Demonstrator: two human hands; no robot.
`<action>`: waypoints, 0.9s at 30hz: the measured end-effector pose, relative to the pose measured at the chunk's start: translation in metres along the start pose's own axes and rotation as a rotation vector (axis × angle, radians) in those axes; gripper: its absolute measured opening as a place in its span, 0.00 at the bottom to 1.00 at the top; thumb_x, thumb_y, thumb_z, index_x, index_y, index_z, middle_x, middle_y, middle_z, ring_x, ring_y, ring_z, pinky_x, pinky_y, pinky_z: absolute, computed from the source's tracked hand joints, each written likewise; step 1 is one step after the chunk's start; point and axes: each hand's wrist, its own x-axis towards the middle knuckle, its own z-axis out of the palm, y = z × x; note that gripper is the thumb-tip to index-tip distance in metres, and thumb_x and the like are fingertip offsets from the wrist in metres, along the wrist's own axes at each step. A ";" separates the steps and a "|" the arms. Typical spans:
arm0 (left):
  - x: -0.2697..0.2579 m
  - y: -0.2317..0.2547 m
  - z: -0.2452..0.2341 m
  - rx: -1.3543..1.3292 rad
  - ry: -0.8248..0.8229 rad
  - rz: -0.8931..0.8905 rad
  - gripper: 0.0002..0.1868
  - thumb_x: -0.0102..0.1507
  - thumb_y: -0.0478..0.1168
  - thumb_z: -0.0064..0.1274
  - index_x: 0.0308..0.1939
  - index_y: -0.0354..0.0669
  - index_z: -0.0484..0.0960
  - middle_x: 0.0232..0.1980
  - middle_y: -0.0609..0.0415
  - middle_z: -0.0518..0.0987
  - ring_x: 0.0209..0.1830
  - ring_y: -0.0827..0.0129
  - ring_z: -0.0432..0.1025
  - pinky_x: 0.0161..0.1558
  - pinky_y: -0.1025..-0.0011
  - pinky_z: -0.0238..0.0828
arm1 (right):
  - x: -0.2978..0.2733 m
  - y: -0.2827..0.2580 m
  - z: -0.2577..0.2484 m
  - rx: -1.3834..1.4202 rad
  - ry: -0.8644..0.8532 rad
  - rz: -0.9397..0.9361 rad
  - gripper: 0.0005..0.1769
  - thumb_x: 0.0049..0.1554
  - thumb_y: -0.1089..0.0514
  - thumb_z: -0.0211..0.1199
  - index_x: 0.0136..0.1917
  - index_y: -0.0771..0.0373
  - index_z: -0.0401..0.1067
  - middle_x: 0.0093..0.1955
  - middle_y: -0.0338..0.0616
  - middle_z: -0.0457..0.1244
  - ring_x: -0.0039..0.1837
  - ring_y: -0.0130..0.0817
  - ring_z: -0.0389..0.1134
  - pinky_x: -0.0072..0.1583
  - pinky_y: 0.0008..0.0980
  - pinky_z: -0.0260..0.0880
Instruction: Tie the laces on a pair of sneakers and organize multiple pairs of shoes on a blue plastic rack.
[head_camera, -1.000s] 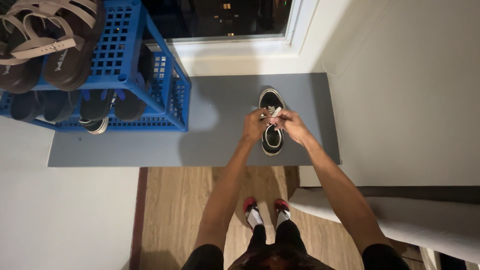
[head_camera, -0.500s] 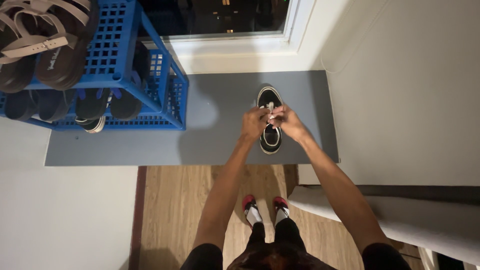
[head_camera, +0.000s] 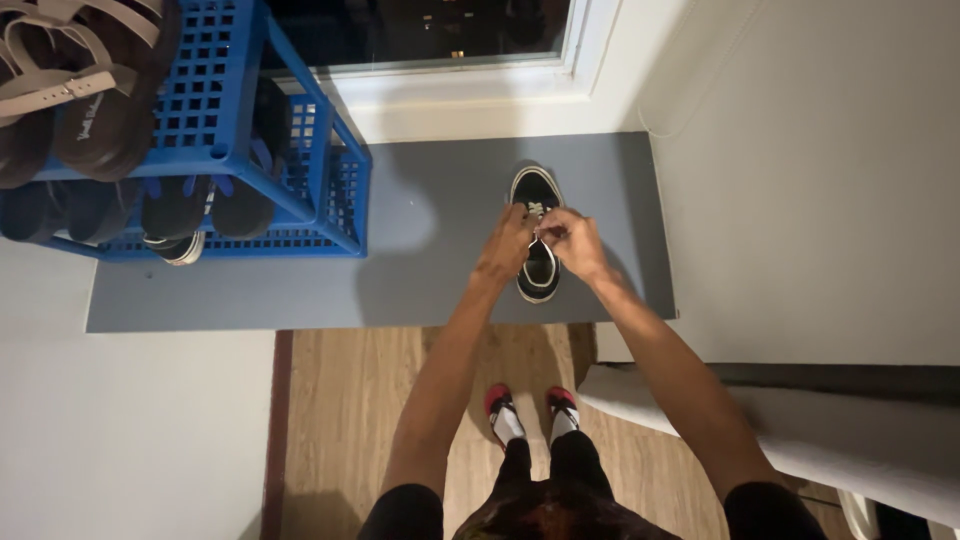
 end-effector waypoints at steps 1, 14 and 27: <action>-0.001 -0.003 0.004 0.000 -0.001 -0.001 0.20 0.57 0.24 0.55 0.54 0.35 0.79 0.55 0.42 0.73 0.61 0.46 0.68 0.60 0.56 0.71 | -0.001 0.001 0.001 0.001 0.000 0.001 0.07 0.55 0.71 0.67 0.48 0.67 0.75 0.49 0.50 0.71 0.49 0.35 0.75 0.52 0.33 0.78; 0.001 -0.015 0.014 -0.190 -0.051 -0.142 0.25 0.50 0.21 0.55 0.52 0.34 0.79 0.57 0.35 0.72 0.62 0.40 0.65 0.63 0.55 0.66 | -0.004 -0.018 0.004 -0.247 0.126 -0.057 0.09 0.53 0.69 0.70 0.47 0.61 0.81 0.44 0.50 0.69 0.45 0.38 0.70 0.46 0.37 0.74; 0.003 -0.033 0.055 -0.613 -0.031 -0.440 0.17 0.74 0.42 0.41 0.44 0.32 0.80 0.41 0.38 0.80 0.40 0.48 0.75 0.47 0.56 0.70 | -0.010 -0.013 -0.004 -0.168 0.075 -0.148 0.19 0.54 0.71 0.58 0.55 0.61 0.81 0.55 0.48 0.71 0.54 0.38 0.73 0.56 0.33 0.76</action>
